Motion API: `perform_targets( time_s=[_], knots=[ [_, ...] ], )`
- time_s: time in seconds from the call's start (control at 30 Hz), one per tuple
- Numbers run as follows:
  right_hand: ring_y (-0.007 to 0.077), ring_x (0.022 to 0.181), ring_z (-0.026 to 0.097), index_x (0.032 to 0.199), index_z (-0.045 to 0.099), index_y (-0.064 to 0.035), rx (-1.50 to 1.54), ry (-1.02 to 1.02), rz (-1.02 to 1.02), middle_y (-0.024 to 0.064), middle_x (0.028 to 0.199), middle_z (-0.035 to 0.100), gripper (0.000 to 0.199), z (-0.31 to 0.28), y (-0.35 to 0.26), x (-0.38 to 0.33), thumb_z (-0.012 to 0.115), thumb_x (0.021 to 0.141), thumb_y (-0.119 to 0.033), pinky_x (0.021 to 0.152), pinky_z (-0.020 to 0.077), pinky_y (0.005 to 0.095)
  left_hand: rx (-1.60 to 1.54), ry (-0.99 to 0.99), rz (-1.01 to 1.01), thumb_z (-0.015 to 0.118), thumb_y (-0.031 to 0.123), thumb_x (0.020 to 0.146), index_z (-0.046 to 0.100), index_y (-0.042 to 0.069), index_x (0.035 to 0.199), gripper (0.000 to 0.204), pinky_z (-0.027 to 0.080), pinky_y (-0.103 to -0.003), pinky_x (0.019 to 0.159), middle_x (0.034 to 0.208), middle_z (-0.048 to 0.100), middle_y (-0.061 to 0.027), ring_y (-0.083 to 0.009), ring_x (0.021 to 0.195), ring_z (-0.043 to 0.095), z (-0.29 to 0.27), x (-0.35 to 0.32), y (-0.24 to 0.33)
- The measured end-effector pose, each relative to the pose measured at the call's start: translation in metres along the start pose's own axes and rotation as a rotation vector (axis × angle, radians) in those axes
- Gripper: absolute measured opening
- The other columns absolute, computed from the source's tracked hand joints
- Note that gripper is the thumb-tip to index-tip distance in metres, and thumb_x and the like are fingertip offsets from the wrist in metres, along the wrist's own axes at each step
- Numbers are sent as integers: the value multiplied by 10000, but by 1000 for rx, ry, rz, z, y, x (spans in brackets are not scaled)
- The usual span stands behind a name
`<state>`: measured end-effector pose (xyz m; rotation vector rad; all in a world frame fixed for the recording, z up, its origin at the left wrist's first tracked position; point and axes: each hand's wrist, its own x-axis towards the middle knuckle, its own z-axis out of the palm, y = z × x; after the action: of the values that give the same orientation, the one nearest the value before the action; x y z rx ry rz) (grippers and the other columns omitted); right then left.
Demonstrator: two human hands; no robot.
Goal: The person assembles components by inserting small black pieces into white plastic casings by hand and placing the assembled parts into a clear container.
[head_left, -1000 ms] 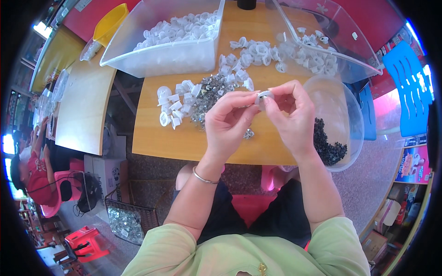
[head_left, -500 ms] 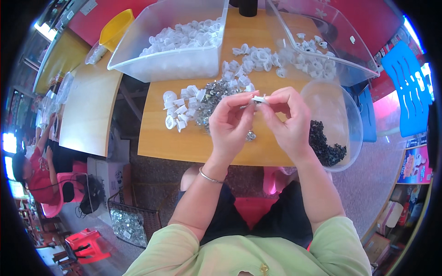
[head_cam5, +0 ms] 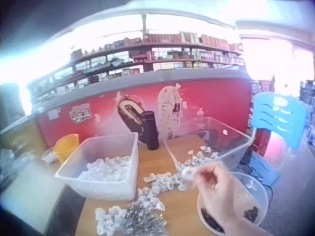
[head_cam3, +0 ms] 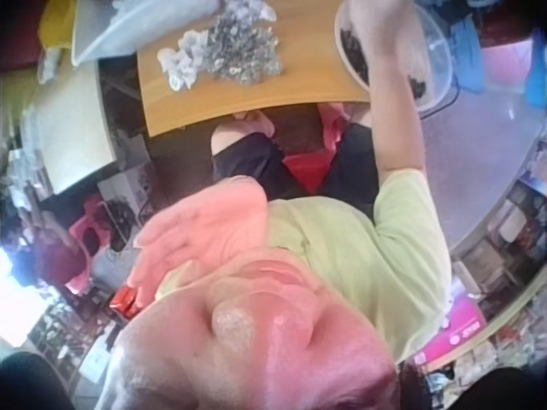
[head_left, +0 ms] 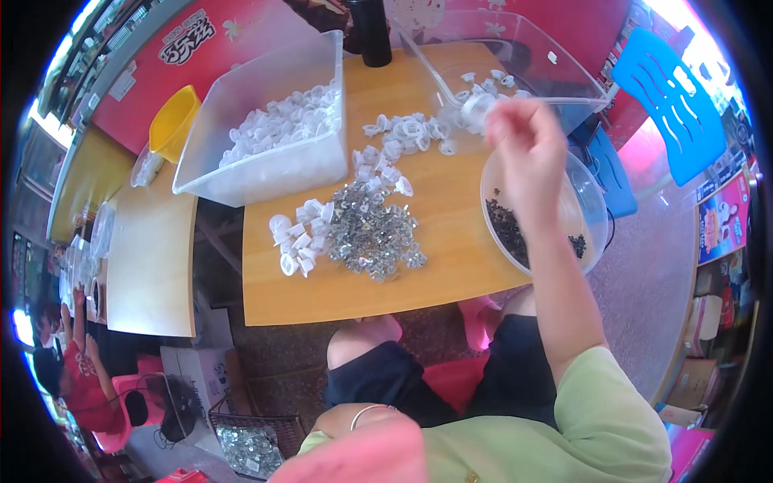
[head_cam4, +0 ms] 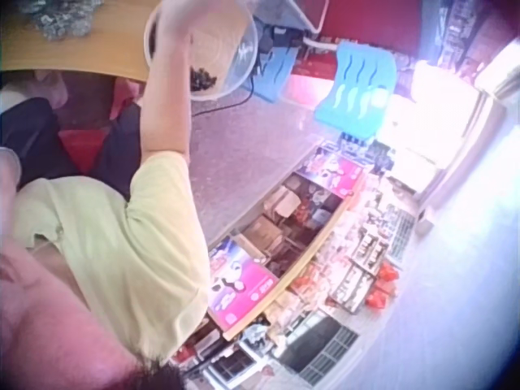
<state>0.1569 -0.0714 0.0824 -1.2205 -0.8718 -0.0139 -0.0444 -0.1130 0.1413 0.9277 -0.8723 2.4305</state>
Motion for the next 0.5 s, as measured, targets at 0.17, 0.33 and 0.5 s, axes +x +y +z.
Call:
perform_targets(
  time_s=[0.17, 0.33, 0.5],
  knots=[
    [111, 855, 586, 1125, 529, 17, 49, 127, 29, 97, 1024, 603, 303, -7, 1, 34, 585, 838, -62, 766, 472, 219, 522, -119, -282, 381, 263, 907, 381, 176, 1329, 432, 57, -422, 1094, 1438, 268, 8, -185, 1344, 170, -13, -9, 22],
    [103, 818, 607, 1000, 607, 1, -418, -263, 99, 40, 869, 646, 188, -25, -4, 2, 600, 825, -70, 739, 484, 232, 429, 123, -431, 359, 313, 911, 475, 269, 1254, 364, 114, -434, 1074, 1372, 363, 59, -192, 1286, 262, -13, -4, 22],
    [249, 723, 628, 831, 614, -68, -943, -308, 133, 109, 793, 642, 119, -45, -11, 3, 596, 788, -177, 640, 473, 343, 282, -114, -302, 490, 361, 843, 459, 55, 1214, 482, 258, -492, 1014, 1235, 415, -154, -318, 1203, 334, -64, -4, 7]
  ],
)
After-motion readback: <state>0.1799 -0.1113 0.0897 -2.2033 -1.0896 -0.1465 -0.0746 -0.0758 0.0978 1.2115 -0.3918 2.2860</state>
